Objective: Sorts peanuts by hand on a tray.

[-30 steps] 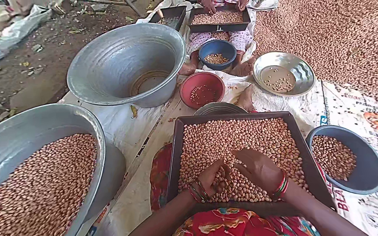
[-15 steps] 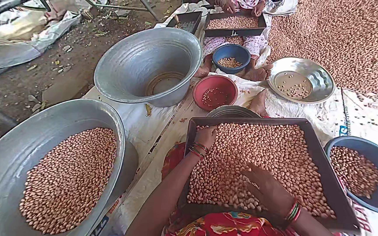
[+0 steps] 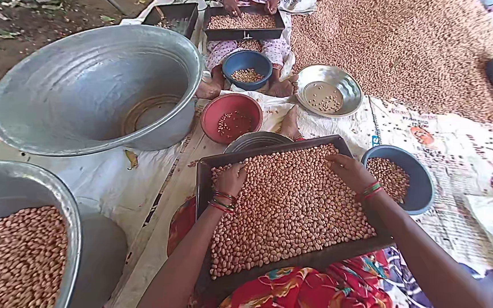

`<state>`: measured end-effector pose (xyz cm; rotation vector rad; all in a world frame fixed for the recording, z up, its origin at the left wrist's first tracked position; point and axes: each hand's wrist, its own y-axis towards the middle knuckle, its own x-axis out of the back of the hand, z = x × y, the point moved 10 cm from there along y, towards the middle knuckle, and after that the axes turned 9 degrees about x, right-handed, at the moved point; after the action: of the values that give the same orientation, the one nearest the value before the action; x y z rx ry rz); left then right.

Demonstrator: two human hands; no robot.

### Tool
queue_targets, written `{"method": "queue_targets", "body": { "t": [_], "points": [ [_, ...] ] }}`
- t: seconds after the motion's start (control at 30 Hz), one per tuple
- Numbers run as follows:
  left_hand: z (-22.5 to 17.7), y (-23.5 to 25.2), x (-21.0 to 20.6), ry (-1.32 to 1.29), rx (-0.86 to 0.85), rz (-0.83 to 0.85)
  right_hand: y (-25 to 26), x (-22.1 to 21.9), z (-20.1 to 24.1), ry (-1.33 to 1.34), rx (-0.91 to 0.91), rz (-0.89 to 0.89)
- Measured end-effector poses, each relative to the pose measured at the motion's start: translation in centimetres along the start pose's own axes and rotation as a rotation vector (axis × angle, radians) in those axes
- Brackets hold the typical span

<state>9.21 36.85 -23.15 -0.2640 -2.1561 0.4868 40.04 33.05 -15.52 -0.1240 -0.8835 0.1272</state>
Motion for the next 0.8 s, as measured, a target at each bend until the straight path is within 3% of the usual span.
{"method": "queue_targets", "body": {
  "t": [0.07, 0.13, 0.23, 0.37, 0.47, 0.5, 0.57, 0.67, 0.73, 0.8],
  "points": [
    [0.9, -0.5, 0.5, -0.327, 0.005, -0.023, 2.6, 0.0, -1.4, 0.031, -0.053, 0.006],
    [2.1, -1.6, 0.4, -0.815, 0.049, 0.007, 5.2, -1.1, -1.7, 0.067, -0.056, 0.035],
    [3.1, -3.3, -0.1, -1.331, 0.021, 0.113, 7.2, -5.9, 1.4, 0.149, -0.003, 0.135],
    [3.0, -3.8, 0.4, -1.508, -0.270, 0.266, 3.2, -15.5, 9.5, -0.014, 0.130, 0.467],
    [3.5, -3.7, 0.6, -1.541, -0.264, 0.257, -3.1, -19.1, 13.4, -0.029, 0.378, 0.639],
    [3.7, -3.7, 0.7, -1.552, -0.237, 0.238, -4.5, -18.4, 13.5, -0.027, 0.413, 0.652],
    [4.0, -3.8, 0.6, -1.577, -0.160, 0.201, -4.8, -14.2, 11.4, -0.040, 0.361, 0.517],
    [3.8, -3.8, -0.1, -1.581, -0.032, 0.185, -3.6, -5.3, 3.9, -0.132, 0.050, 0.236],
    [3.6, -4.1, -0.8, -1.542, 0.092, 0.152, -5.0, -2.1, -0.9, -0.236, -0.170, 0.217],
    [3.4, -4.4, -1.7, -1.490, 0.200, 0.138, -7.5, -2.7, -3.4, -0.307, -0.288, 0.304]
  ]
}}
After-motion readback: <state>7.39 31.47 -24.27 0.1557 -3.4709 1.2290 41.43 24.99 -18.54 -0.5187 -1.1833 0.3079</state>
